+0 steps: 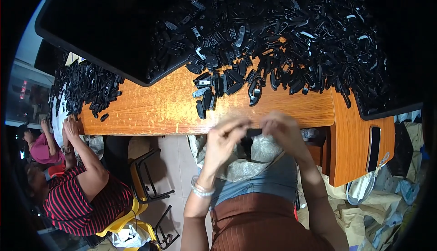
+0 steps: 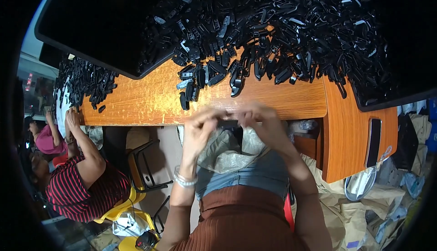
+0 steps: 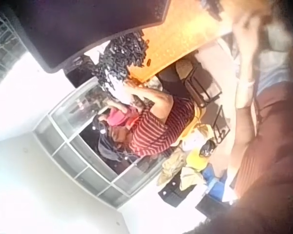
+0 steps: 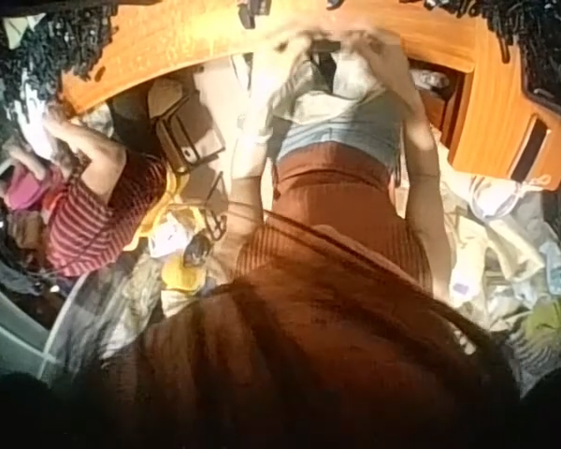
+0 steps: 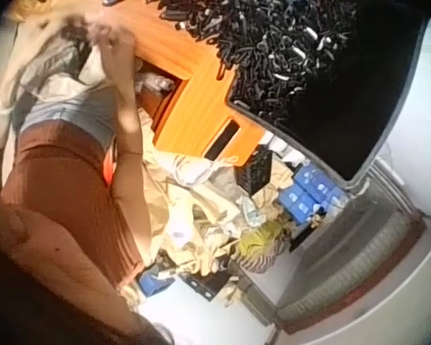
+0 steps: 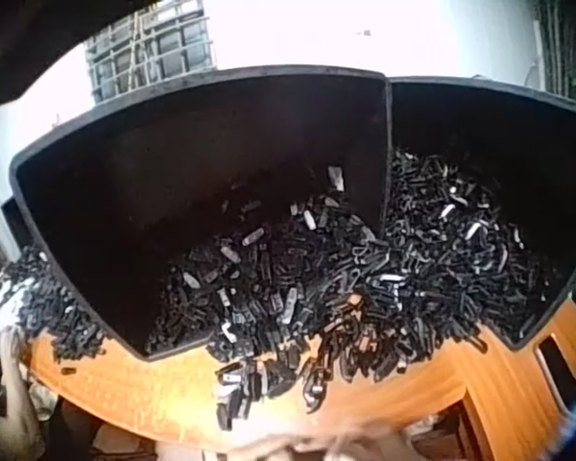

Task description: Sorting small black plastic components from a large pile on a table into a collection bag.

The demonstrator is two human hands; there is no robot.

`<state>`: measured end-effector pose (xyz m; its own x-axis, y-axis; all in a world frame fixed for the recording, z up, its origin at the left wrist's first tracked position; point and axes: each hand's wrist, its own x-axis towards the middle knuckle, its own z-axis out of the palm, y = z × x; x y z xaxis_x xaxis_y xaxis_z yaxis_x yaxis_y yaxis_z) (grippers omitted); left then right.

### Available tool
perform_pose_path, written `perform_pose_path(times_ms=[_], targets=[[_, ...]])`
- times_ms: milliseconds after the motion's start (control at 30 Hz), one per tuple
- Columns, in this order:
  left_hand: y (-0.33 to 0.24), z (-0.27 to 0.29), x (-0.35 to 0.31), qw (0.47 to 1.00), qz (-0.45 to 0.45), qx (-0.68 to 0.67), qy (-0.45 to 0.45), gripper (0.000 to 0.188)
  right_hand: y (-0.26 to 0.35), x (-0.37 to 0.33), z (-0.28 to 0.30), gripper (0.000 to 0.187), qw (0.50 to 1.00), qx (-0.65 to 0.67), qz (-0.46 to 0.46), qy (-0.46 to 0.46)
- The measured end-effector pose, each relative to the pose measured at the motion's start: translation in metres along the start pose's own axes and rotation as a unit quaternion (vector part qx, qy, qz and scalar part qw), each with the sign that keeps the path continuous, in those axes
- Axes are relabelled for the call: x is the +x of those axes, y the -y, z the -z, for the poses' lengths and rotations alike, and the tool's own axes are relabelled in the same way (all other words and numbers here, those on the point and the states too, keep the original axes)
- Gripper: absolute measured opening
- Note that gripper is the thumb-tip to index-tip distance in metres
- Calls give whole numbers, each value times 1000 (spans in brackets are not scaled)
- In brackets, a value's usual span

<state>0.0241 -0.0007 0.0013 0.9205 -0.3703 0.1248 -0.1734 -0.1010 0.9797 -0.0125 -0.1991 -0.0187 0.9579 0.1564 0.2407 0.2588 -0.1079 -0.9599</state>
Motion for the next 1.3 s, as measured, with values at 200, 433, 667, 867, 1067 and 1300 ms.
perform_pose_path(times_ms=[200, 433, 667, 867, 1067, 1300], targets=[[0, -1, 77, 885, -105, 452, -31, 12, -2, 64, -10, 24, 868, -470, 16, -160], [7, -6, 60, 902, -127, 405, -77, 10, -11, 58, -10, 16, 880, -428, 12, -207], [-15, 8, 15, 995, 50, -28, 86, 41, 27, 24, -3, 33, 991, -63, -30, -113], [-24, 7, 3, 998, 10, 34, 44, 27, 45, 13, -6, 31, 996, -67, 59, -6], [-30, 5, 4, 994, -77, 78, 15, 23, 47, 11, -8, 33, 966, -222, 135, -6], [-46, -3, 2, 997, 66, -27, 39, 22, 55, 7, -14, 35, 953, -272, 131, -8]])
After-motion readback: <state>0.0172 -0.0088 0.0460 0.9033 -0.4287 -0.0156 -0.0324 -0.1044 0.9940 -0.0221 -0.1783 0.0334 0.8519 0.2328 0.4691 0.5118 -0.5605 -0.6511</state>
